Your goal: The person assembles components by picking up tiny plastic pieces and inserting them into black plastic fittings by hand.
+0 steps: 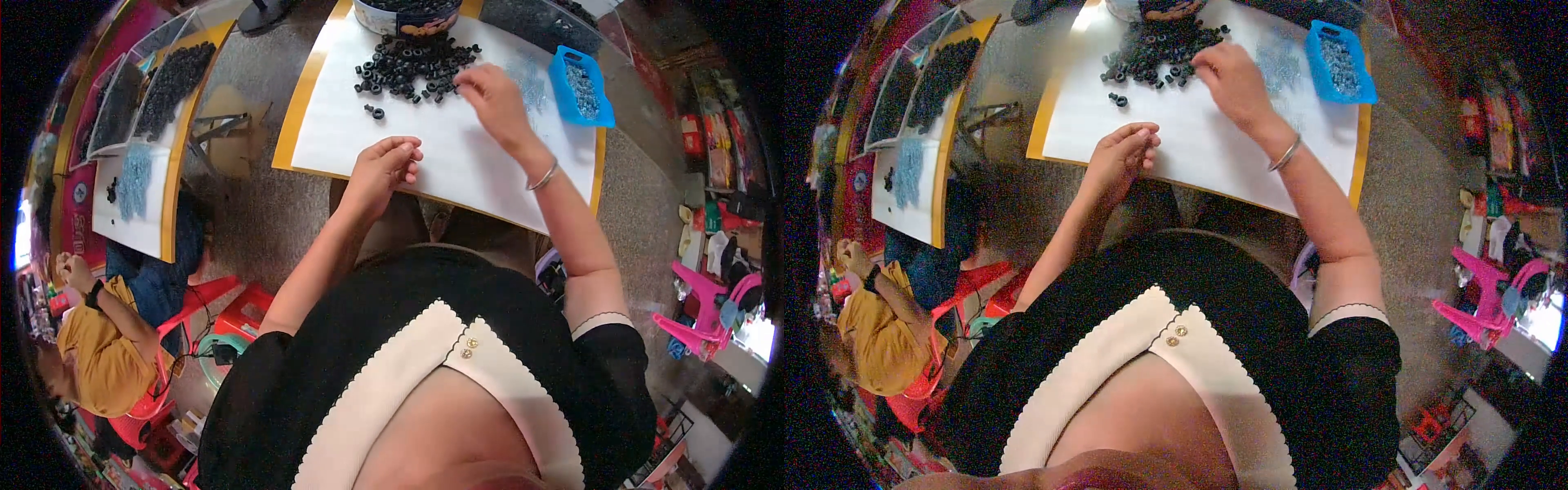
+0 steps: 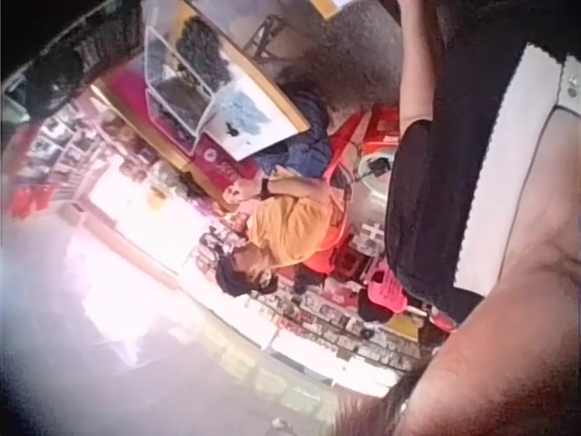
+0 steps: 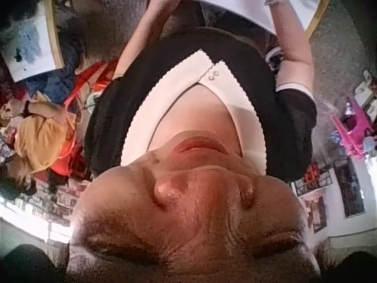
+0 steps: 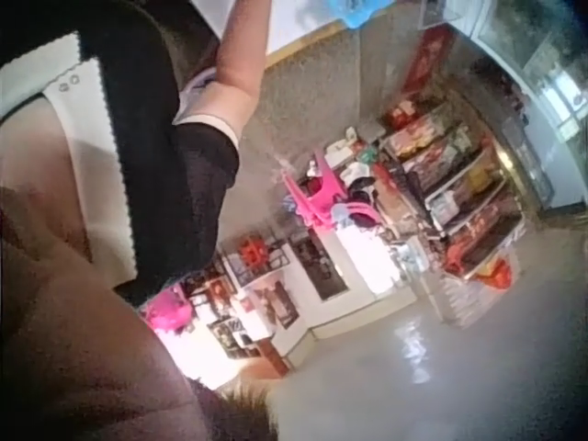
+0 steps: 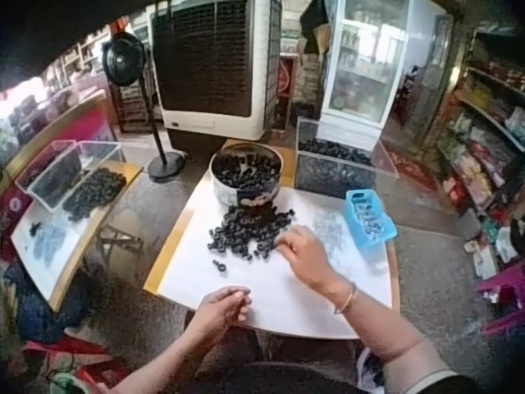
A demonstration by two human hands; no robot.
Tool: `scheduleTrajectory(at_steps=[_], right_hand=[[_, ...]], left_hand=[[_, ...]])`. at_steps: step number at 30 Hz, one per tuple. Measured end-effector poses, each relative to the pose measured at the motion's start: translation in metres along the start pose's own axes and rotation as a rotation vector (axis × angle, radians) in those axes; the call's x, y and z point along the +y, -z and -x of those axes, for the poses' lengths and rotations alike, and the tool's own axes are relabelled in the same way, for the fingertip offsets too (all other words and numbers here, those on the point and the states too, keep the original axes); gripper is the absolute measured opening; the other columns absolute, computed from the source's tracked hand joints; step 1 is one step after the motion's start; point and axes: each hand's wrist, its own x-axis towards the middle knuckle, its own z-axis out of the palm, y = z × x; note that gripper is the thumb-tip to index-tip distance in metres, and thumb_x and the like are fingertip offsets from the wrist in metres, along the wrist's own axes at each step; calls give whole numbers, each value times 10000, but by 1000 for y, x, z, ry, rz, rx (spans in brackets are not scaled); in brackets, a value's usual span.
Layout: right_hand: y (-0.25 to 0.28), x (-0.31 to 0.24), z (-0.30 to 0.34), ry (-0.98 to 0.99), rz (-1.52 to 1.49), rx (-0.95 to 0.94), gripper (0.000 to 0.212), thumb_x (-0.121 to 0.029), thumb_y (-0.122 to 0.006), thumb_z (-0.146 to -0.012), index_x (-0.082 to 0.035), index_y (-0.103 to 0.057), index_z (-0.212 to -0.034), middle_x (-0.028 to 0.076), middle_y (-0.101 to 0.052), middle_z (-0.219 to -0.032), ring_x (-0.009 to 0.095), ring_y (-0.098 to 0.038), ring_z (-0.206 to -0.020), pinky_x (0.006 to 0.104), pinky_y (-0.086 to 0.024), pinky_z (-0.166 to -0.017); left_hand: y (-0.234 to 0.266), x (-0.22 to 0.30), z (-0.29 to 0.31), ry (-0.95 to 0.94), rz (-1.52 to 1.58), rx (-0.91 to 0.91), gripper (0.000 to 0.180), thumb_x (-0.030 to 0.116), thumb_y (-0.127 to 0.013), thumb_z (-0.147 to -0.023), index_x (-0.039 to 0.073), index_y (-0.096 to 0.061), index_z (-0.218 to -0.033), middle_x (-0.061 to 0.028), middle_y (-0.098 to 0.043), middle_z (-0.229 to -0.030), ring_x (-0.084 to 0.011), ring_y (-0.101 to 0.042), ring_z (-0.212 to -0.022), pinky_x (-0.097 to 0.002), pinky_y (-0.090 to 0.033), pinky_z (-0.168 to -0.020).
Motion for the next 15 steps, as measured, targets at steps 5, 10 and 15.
scheduleTrajectory(at_steps=[5, 10, 15], right_hand=[[-29, -13, 12, -66, 91, -22, 126, -172, -642, -782, -53, -645, -823, 107, -602, -837, 297, -564, -835, 403, -465, -749], [-45, -7, 16, -28, 248, 26, 180, -132, -653, -781, -47, -594, -928, 107, -602, -844, 284, -569, -806, 392, -457, -726], [-44, -9, 20, -92, 148, 38, 162, -159, -656, -761, -85, -608, -897, 98, -598, -887, 284, -561, -865, 412, -451, -769]], left_hand=[[1, -1, 2, -21, 3, -17, 204, 129, -524, -938, -13, -589, -1070, -44, -609, -869, -84, -553, -687, -204, -479, -608], [0, 0, 1, -3, -10, -19, 208, 136, -522, -940, -12, -591, -1070, -39, -606, -866, -81, -551, -689, -201, -478, -608], [1, 2, 1, -9, 5, -35, 208, 131, -520, -941, -18, -588, -1068, -38, -602, -869, -80, -550, -699, -200, -475, -614]])
